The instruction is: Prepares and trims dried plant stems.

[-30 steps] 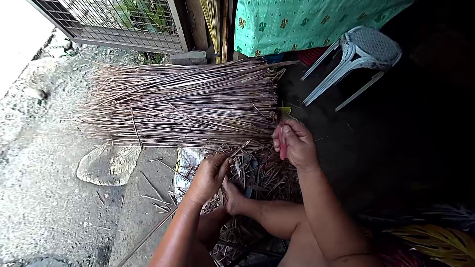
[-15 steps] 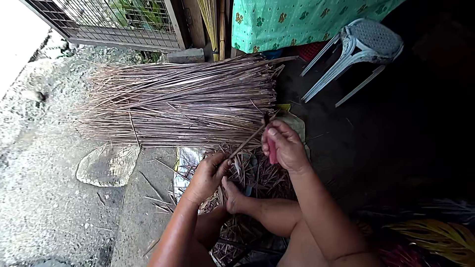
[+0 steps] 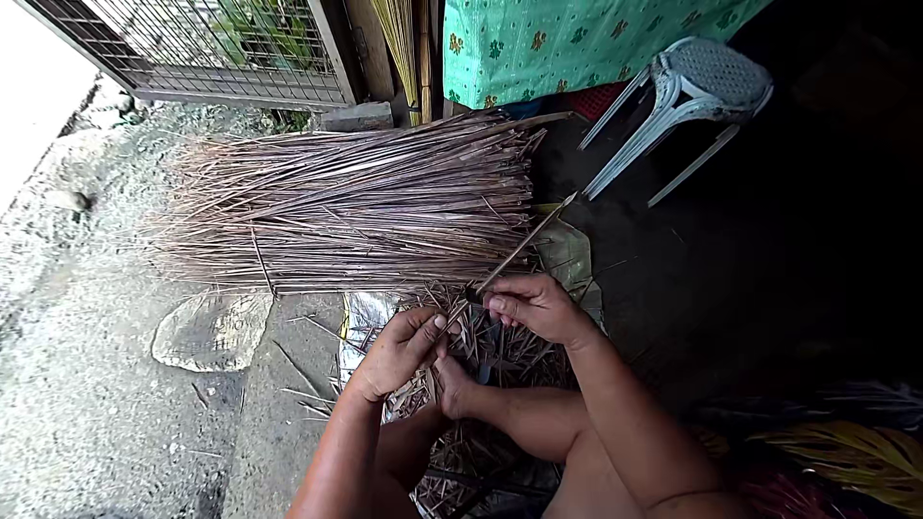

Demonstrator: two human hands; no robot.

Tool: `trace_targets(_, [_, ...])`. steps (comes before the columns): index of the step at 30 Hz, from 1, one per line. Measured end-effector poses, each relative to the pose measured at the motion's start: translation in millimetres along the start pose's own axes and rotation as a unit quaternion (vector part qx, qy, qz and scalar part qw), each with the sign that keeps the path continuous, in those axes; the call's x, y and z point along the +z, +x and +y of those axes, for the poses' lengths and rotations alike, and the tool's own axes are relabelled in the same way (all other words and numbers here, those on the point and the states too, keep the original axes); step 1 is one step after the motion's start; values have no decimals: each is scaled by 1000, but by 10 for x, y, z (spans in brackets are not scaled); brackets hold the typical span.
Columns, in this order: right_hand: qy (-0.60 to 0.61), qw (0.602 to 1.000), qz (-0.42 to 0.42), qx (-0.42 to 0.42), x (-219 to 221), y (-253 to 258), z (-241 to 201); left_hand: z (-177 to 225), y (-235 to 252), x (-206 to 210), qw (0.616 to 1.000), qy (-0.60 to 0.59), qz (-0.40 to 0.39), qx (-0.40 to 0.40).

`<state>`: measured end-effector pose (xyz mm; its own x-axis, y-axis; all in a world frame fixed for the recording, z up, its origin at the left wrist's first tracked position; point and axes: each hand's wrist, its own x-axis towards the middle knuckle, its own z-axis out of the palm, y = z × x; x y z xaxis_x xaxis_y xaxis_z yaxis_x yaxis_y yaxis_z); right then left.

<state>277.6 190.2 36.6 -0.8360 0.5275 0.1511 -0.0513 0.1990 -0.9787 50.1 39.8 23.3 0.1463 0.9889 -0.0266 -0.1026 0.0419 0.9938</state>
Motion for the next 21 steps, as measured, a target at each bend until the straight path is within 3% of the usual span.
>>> trace_targets(3, [-22,999,43,-13,-86,-3,-12,8,-7,-2,1000,-7,-5,-14])
trace_targets(6, [-18,990,140,-24,-293,11,-21,-17,-37,-30,1000,4,-9,-15])
trace_targets(11, [55,930,364,10,-587,18,-10,-101,17,-14,997,68,35,-18])
trace_targets(13, [63,915,398,2,-618,0,-44,-129,25,-11,993,94,71,-13])
trace_targets(17, [51,965,257,5,-380,-13,-156,-172,40,-4,983,142,114,18])
trace_targets(21, [28,993,107,51,45,32,-102,-139,37,28,987,133,91,19])
